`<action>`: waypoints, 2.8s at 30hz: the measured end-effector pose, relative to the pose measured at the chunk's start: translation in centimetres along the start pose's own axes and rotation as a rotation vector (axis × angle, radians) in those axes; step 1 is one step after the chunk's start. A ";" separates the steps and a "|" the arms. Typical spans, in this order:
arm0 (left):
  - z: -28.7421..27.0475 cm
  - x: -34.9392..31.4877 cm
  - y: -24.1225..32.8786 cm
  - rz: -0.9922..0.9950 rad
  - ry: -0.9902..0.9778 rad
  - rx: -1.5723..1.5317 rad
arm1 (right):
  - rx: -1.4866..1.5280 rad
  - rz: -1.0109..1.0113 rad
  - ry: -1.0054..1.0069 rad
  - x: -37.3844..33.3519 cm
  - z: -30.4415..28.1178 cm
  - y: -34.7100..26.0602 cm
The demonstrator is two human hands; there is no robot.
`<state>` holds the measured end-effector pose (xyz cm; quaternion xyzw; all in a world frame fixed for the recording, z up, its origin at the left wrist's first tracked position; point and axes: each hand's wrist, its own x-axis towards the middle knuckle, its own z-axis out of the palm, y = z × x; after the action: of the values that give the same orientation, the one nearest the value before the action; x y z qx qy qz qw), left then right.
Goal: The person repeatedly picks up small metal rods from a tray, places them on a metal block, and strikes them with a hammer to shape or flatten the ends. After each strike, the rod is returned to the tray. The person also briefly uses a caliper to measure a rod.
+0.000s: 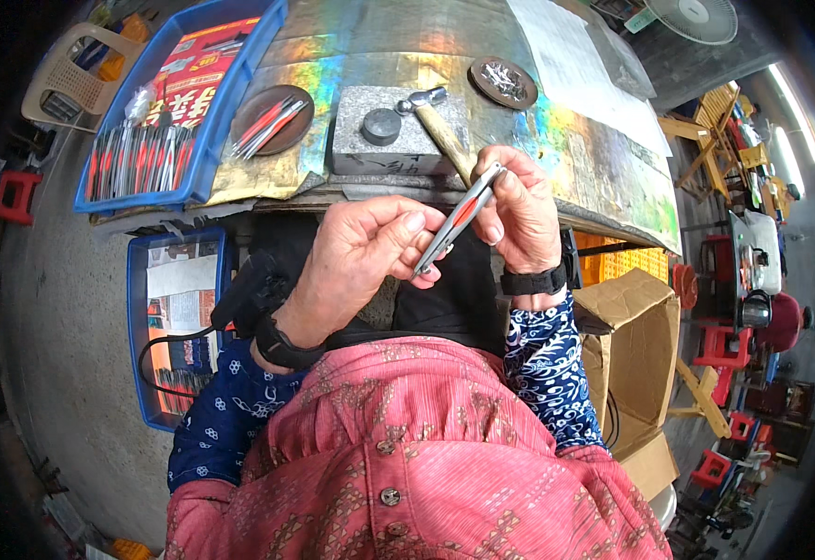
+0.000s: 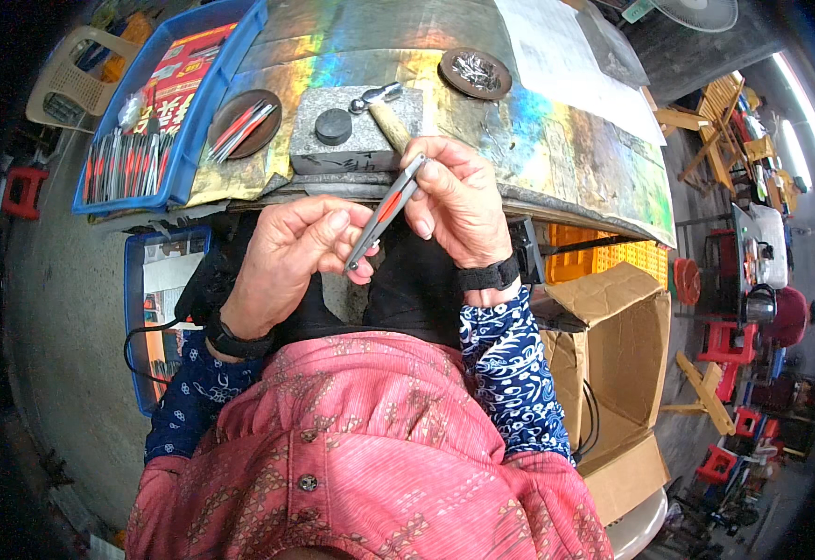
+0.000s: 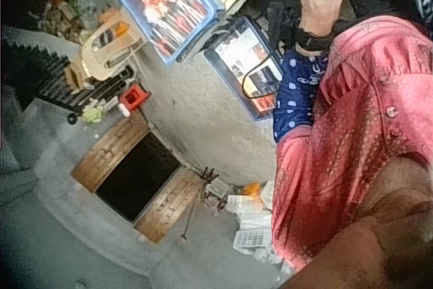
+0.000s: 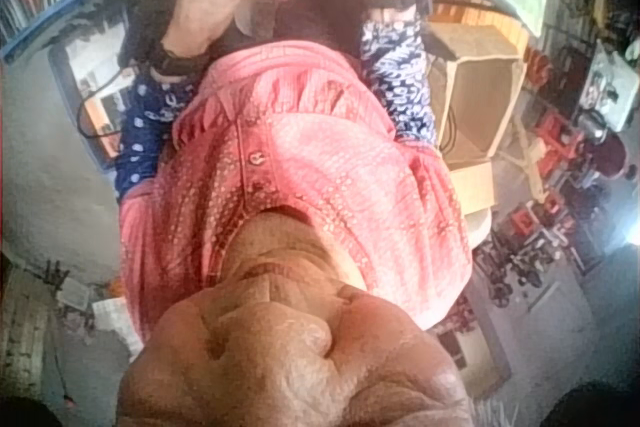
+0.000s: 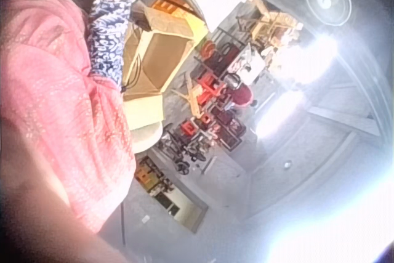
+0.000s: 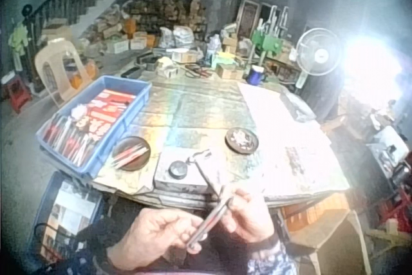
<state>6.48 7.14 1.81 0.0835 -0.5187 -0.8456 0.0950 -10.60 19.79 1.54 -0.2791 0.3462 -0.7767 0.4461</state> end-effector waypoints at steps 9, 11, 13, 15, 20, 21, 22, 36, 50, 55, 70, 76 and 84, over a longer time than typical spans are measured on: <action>-0.3 0.2 0.3 -0.020 -0.030 -0.004 | -0.051 -0.012 0.015 0.3 -0.3 -0.2; -0.3 0.2 0.2 -0.025 -0.026 -0.009 | -0.050 -0.015 0.019 0.3 -0.4 -0.1; -0.4 0.1 0.1 -0.033 -0.023 -0.008 | -0.044 -0.019 0.022 0.2 -0.5 -0.1; -0.4 0.1 0.1 -0.040 -0.024 0.001 | -0.036 -0.027 0.023 0.2 -0.6 -0.1; -0.1 0.4 0.5 -0.050 -0.029 -0.005 | -0.052 -0.049 0.034 0.4 -0.8 -0.4; 0.0 0.6 0.7 -0.050 -0.035 -0.006 | -0.063 -0.054 0.031 0.5 -0.8 -0.6; 0.1 0.7 0.9 -0.050 -0.039 0.016 | -0.070 -0.057 0.021 0.6 -0.9 -0.7; 0.6 4.3 4.2 -0.056 -0.126 0.046 | -0.241 -0.054 -0.020 3.1 0.8 -4.8; 1.6 6.8 9.3 0.101 -0.129 0.179 | -0.382 -0.195 -0.231 7.9 4.4 -10.3; 2.2 7.6 10.6 0.169 -0.106 0.204 | -0.451 -0.223 -0.186 8.6 5.4 -11.5; 1.9 8.9 11.4 0.303 -0.088 0.250 | -0.552 -0.266 -0.133 9.5 6.2 -11.9; 1.2 8.6 10.3 0.272 -0.057 0.268 | -0.504 -0.183 -0.057 8.8 5.6 -9.9; 0.3 8.7 9.5 0.262 -0.058 0.261 | -0.641 -0.177 -0.063 8.6 5.9 -9.4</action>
<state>-1.28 1.06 10.06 0.0025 -0.6328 -0.7537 0.1775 -14.74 13.82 13.56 -0.4580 0.5334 -0.6551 0.2767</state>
